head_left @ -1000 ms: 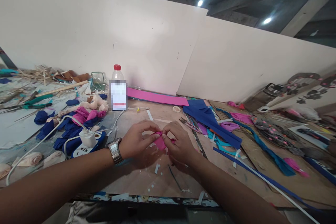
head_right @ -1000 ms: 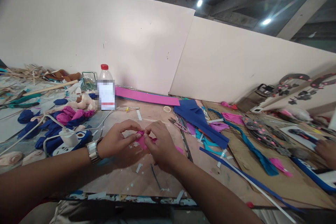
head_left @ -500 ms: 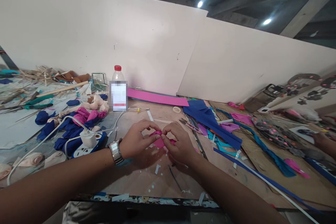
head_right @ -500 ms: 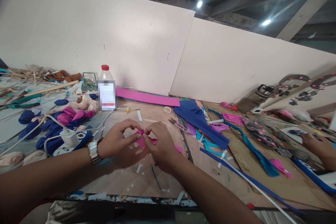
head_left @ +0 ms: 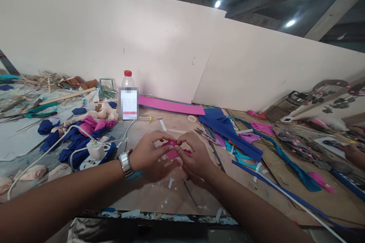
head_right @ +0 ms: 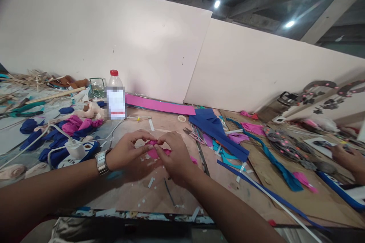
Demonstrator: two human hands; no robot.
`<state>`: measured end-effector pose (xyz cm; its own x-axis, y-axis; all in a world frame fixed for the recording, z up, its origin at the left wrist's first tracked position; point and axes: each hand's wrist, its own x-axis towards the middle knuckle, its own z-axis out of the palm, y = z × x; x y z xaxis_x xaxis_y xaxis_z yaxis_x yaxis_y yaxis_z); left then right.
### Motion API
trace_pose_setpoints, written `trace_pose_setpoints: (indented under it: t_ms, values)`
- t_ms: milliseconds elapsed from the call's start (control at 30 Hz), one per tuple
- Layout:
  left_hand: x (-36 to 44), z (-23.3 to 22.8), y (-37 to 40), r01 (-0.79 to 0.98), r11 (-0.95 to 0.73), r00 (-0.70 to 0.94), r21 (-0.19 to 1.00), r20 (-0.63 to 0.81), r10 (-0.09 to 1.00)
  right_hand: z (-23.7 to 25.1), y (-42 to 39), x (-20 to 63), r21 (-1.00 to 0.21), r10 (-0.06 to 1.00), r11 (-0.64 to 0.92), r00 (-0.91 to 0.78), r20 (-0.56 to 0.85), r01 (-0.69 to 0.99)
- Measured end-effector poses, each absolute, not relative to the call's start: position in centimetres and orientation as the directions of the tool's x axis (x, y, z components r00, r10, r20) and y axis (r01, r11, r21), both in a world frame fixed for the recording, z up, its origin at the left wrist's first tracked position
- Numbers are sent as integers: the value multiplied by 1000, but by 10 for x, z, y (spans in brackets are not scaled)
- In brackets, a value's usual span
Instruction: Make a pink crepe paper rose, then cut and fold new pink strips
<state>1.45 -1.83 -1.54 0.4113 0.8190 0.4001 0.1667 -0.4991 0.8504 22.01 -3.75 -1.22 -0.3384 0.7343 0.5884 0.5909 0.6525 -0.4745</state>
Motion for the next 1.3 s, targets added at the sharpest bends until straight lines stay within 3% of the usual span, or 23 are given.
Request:
trace_pose_setpoints:
  t_ms: [400,1033,1300]
  values:
    - [14,-18,-16,183,-469,362,864,384,849,-6,-39,219,-454,704,691,-379,601,563]
    - [16,-15,-16,125,-477,470,870,372,801,-9,-37,218,-455,707,680,-349,616,575]
    - [17,-17,-15,51,-389,451,920,326,831,-14,-35,222,-446,720,663,-352,598,601]
